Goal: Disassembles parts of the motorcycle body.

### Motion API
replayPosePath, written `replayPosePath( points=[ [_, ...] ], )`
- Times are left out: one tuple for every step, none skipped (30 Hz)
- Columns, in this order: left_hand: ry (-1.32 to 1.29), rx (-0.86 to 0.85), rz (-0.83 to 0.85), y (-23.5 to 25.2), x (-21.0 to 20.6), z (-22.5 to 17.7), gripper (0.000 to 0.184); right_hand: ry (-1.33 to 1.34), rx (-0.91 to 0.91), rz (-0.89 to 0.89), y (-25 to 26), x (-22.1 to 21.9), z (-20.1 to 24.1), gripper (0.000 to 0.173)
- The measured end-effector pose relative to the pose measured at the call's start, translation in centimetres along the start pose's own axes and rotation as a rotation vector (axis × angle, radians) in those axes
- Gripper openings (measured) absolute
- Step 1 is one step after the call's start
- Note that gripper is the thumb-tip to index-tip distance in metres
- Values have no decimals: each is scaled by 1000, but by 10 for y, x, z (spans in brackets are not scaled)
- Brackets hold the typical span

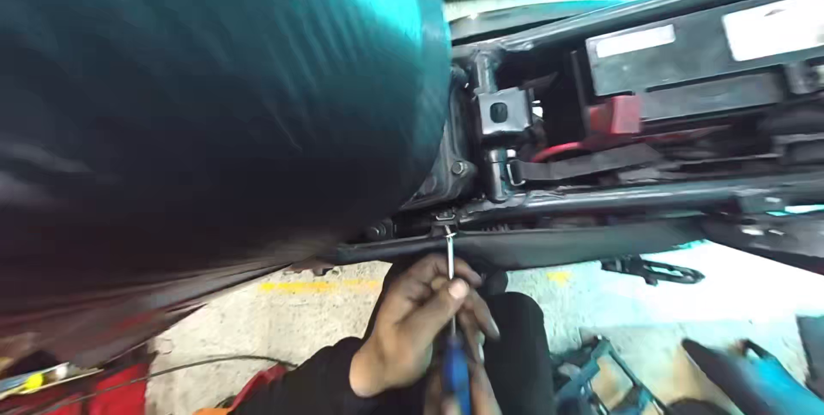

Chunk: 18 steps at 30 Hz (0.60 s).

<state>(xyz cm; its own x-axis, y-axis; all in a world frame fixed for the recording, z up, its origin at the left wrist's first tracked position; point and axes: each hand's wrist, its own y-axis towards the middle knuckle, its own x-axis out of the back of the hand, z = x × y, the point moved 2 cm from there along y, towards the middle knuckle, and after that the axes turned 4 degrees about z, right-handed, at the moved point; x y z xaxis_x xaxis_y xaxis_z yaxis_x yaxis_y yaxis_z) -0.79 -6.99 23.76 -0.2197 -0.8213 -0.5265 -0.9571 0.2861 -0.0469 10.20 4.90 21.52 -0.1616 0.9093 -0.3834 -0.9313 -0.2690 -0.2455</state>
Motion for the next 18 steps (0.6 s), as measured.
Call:
replayPosePath(
  points=[
    [30, 68, -40, 1, -4, -8, 22, -123, -32, -58, -1, 0, 10, 45],
    [55, 134, -78, 2, -8, -15, 22, -252, -44, -127, -2, 0, 19, 48],
    [68, 188, -108, 2, -12, -21, 22, -369, -42, -186, -5, 1, 26, 49],
    [85, 225, -128, 4, -16, -25, 22, -455, -26, -230, -5, 2, 31, 49],
    [111, 261, -143, 6, -19, -30, 22, -494, -15, -269, -5, 1, 36, 48],
    [130, 308, -157, 7, -22, -35, 22, -491, -26, -308, -6, -4, 40, 47],
    [142, 361, -172, 10, -23, -41, 23, -439, -64, -337, -5, -11, 45, 45],
    [149, 412, -186, 12, -24, -47, 23, -317, -118, -354, -3, -20, 49, 42],
    [152, 455, -205, 14, -24, -53, 24, -123, -175, -344, 0, -29, 53, 40],
    [153, 486, -220, 14, -25, -57, 25, 112, -236, -315, 2, -37, 56, 39],
    [150, 518, -221, 14, -26, -60, 27, 375, -303, -279, 3, -43, 58, 39],
    [143, 553, -205, 12, -26, -64, 29, 630, -382, -237, 3, -46, 59, 43],
    [125, 580, -181, 11, -26, -66, 30, 807, -457, -182, 4, -45, 62, 49],
    [103, 595, -164, 13, -25, -68, 31, 885, -506, -133, 8, -40, 65, 51],
    [100, 600, -166, 15, -24, -69, 30, 892, -528, -110, 11, -36, 69, 52],
    [119, 608, -191, 13, -25, -69, 28, 837, -528, -126, 9, -35, 72, 51],
    [147, 615, -237, 13, -27, -69, 26, 729, -507, -171, 8, -34, 75, 45],
    [180, 614, -290, 17, -29, -70, 24, 584, -462, -221, 10, -30, 77, 33]
  ],
)
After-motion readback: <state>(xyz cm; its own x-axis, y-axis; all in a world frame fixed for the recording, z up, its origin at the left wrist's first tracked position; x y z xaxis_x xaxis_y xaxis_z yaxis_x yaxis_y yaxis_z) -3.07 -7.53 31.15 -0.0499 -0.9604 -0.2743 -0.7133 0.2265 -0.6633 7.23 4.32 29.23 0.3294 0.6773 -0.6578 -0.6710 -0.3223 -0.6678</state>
